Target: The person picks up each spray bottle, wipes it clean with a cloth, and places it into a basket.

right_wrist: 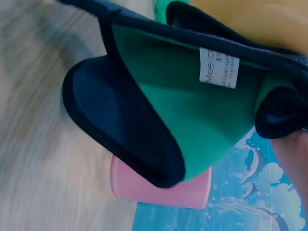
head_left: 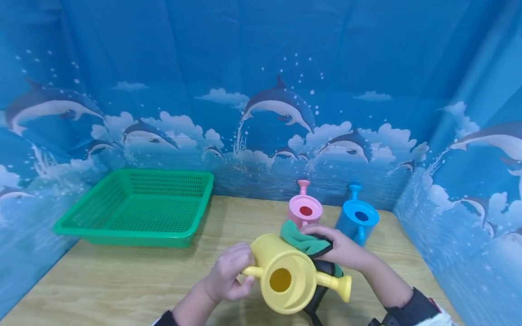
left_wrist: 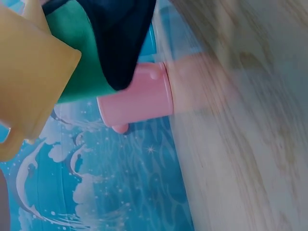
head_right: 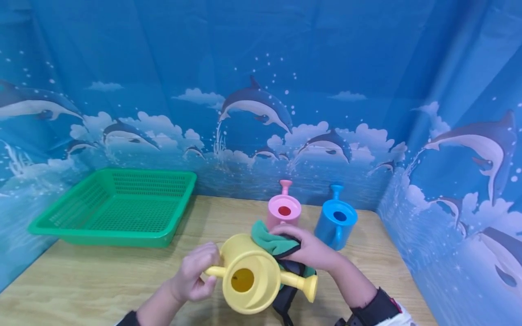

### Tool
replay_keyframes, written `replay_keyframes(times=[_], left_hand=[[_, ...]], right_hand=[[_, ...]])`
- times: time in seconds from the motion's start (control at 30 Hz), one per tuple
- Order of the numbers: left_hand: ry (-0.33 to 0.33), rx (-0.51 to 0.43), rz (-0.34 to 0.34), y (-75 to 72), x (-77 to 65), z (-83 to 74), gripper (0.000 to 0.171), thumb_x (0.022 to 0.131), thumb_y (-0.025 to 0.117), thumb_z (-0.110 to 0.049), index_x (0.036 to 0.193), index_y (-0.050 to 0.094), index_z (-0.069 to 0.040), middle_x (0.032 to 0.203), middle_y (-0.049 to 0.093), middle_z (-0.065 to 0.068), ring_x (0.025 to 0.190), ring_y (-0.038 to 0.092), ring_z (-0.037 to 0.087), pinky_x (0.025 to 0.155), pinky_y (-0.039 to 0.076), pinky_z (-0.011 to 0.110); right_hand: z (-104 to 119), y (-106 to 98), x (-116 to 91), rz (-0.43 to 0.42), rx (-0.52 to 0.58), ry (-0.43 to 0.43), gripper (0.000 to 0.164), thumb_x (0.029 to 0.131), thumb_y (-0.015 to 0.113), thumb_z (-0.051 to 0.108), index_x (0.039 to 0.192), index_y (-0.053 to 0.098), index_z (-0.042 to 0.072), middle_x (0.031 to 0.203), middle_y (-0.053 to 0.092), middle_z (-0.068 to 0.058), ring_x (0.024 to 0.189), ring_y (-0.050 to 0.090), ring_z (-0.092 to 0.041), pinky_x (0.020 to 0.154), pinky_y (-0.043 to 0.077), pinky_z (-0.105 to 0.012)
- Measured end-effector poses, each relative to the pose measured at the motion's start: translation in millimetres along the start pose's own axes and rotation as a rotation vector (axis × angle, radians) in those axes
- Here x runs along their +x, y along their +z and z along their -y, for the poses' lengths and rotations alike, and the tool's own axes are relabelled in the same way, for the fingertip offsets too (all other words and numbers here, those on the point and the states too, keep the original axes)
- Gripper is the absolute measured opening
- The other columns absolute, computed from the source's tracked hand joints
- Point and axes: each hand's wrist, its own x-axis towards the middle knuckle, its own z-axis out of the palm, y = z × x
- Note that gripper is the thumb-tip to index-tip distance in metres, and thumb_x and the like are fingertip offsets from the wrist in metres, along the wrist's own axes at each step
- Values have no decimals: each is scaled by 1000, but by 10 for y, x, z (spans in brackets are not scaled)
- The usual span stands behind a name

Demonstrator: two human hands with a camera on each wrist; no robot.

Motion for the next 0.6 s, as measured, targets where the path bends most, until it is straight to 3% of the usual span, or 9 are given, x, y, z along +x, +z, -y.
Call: replay_keyframes(times=[0.27,0.5,0.6], left_hand=[[13,-56,-17,8,128,-72,32,95,40,-17,65,40,-8,60,40,-2,52,34,4,56,35,12],[-13,-82,-33,0,87,-81,30,94,40,-15,66,42,-5,61,41,-1,53,36,6,57,36,13],[-47,-91,-70,-18,44,-77,31,95,41,-14,66,42,-3,62,41,1,55,37,8,57,36,13]], right_hand=[[-73,79,33,-10,-21,43,43,91,65,12,132,52,7,129,57,-5,117,49,1,98,44,-26],[-75,130,48,-122,-7,201,47,89,68,17,132,53,7,138,51,-18,128,46,-37,102,42,-49],[-78,127,37,-181,-8,255,48,89,68,16,133,53,5,140,50,-20,129,44,-42,102,41,-55]])
